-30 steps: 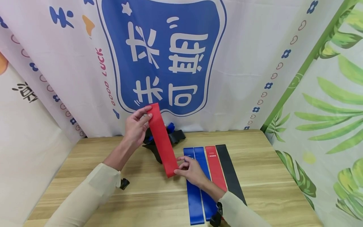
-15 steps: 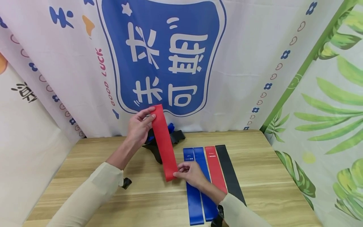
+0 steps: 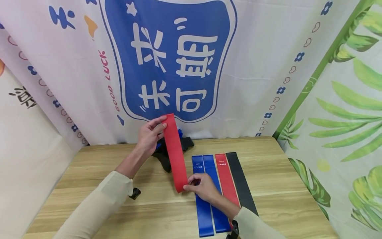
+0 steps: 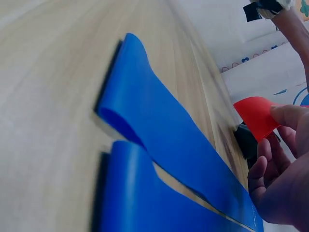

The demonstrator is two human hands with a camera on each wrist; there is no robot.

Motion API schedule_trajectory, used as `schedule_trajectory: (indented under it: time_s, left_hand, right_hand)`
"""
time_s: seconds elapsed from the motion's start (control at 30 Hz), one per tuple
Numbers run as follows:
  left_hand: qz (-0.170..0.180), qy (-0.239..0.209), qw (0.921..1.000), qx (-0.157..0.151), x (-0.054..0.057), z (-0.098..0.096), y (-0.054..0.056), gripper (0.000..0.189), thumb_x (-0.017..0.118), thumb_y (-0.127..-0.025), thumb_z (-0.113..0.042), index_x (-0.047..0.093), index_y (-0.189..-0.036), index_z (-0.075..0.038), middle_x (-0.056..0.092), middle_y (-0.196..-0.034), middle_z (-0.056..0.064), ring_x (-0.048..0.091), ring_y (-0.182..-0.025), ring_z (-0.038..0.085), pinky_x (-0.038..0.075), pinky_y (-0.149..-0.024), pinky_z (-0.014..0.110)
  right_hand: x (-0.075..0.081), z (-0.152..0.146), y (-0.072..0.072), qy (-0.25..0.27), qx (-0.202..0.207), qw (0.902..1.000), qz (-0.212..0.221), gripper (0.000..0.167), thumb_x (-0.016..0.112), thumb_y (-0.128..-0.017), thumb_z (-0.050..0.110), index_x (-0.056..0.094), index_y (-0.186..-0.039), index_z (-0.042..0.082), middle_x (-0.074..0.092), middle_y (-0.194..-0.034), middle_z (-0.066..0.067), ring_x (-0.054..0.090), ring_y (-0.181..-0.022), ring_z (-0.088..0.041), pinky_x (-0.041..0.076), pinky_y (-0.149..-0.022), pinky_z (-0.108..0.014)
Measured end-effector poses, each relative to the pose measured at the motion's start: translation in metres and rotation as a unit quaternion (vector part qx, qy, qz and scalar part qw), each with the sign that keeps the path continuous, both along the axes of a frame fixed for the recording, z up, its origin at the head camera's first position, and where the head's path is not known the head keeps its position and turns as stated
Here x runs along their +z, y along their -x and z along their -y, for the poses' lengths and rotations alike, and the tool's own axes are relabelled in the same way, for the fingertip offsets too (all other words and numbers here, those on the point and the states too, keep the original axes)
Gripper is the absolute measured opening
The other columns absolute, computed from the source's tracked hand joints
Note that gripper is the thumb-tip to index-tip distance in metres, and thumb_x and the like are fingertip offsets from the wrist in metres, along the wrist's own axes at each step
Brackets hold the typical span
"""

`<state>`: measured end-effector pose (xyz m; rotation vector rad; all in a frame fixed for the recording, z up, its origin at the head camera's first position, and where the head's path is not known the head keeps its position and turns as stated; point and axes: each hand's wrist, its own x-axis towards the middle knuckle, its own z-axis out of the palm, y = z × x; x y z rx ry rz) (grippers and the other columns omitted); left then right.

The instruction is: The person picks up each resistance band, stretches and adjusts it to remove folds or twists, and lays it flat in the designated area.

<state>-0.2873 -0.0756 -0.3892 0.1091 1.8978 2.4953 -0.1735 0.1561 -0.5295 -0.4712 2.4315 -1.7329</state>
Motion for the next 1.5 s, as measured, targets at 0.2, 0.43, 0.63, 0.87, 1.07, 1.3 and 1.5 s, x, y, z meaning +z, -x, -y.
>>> schedule_trajectory:
  time_s: [0.2, 0.43, 0.63, 0.87, 1.07, 1.3, 1.5]
  left_hand:
    - [0.022, 0.022, 0.9995, -0.011, -0.012, -0.001, 0.005, 0.034, 0.069, -0.103, -0.006, 0.072, -0.136, -0.010, 0.065, -0.135, 0.008, 0.067, -0.103, 0.018, 0.060, -0.087, 0.024]
    - [0.040, 0.063, 0.9971, -0.013, -0.035, -0.002, 0.012, 0.039, 0.066, -0.103, 0.000, 0.070, -0.140, -0.013, 0.062, -0.132, 0.012, 0.067, -0.106, 0.021, 0.062, -0.088, 0.028]
    - [0.034, 0.100, 0.9941, -0.027, -0.052, -0.006, 0.017, 0.042, 0.065, -0.101, 0.004, 0.071, -0.139, -0.012, 0.062, -0.137, 0.016, 0.068, -0.110, 0.025, 0.062, -0.087, 0.030]
    - [0.047, 0.134, 0.9894, -0.030, -0.068, -0.012, 0.018, 0.043, 0.065, -0.099, 0.007, 0.072, -0.137, -0.011, 0.062, -0.136, 0.014, 0.069, -0.101, 0.020, 0.062, -0.079, 0.027]
    - [0.053, 0.141, 0.9879, -0.037, -0.079, -0.016, 0.018, 0.042, 0.063, -0.100, 0.008, 0.073, -0.135, -0.012, 0.062, -0.144, 0.012, 0.071, -0.110, 0.025, 0.063, -0.084, 0.032]
    - [0.054, 0.172, 0.9830, -0.037, -0.092, -0.023, 0.015, 0.039, 0.066, -0.097, 0.007, 0.075, -0.131, -0.011, 0.065, -0.141, 0.013, 0.073, -0.101, 0.021, 0.063, -0.082, 0.031]
    - [0.064, 0.209, 0.9753, -0.030, -0.103, -0.027, 0.010, 0.036, 0.071, -0.094, 0.006, 0.079, -0.124, -0.012, 0.068, -0.136, 0.013, 0.071, -0.090, 0.018, 0.062, -0.077, 0.029]
  right_hand:
    - [-0.002, -0.005, -0.009, -0.038, -0.014, 0.9991, 0.006, 0.013, 0.085, -0.092, 0.022, 0.077, -0.094, 0.013, 0.073, -0.088, 0.003, 0.061, -0.077, -0.012, 0.050, -0.067, -0.022]
    - [0.004, -0.006, -0.018, -0.002, -0.003, 0.9991, 0.042, 0.022, 0.085, -0.091, 0.012, 0.072, -0.104, 0.002, 0.073, -0.090, -0.004, 0.067, -0.077, -0.012, 0.056, -0.069, -0.021]
    - [0.011, -0.006, -0.028, 0.031, 0.022, 0.9970, 0.068, 0.060, 0.087, -0.088, 0.007, 0.057, -0.139, 0.001, 0.071, -0.094, -0.008, 0.068, -0.074, -0.014, 0.058, -0.071, -0.020]
    - [0.013, -0.009, -0.038, 0.029, 0.056, 0.9961, 0.062, 0.082, 0.087, -0.088, 0.009, 0.045, -0.158, 0.017, 0.068, -0.109, -0.014, 0.074, -0.077, -0.019, 0.059, -0.072, -0.023]
    - [0.013, -0.010, -0.041, 0.023, 0.082, 0.9939, 0.069, 0.072, 0.086, -0.089, 0.012, 0.053, -0.153, 0.012, 0.065, -0.108, -0.013, 0.070, -0.070, -0.012, 0.055, -0.069, -0.021]
    - [0.010, -0.010, -0.044, 0.018, 0.093, 0.9893, 0.111, 0.060, 0.087, -0.087, 0.008, 0.063, -0.141, 0.004, 0.065, -0.104, -0.008, 0.068, -0.068, -0.011, 0.054, -0.068, -0.020]
    - [0.006, -0.011, -0.048, 0.009, 0.093, 0.9865, 0.134, 0.054, 0.087, -0.086, 0.006, 0.067, -0.136, 0.005, 0.066, -0.099, -0.007, 0.068, -0.068, -0.013, 0.055, -0.066, -0.019]
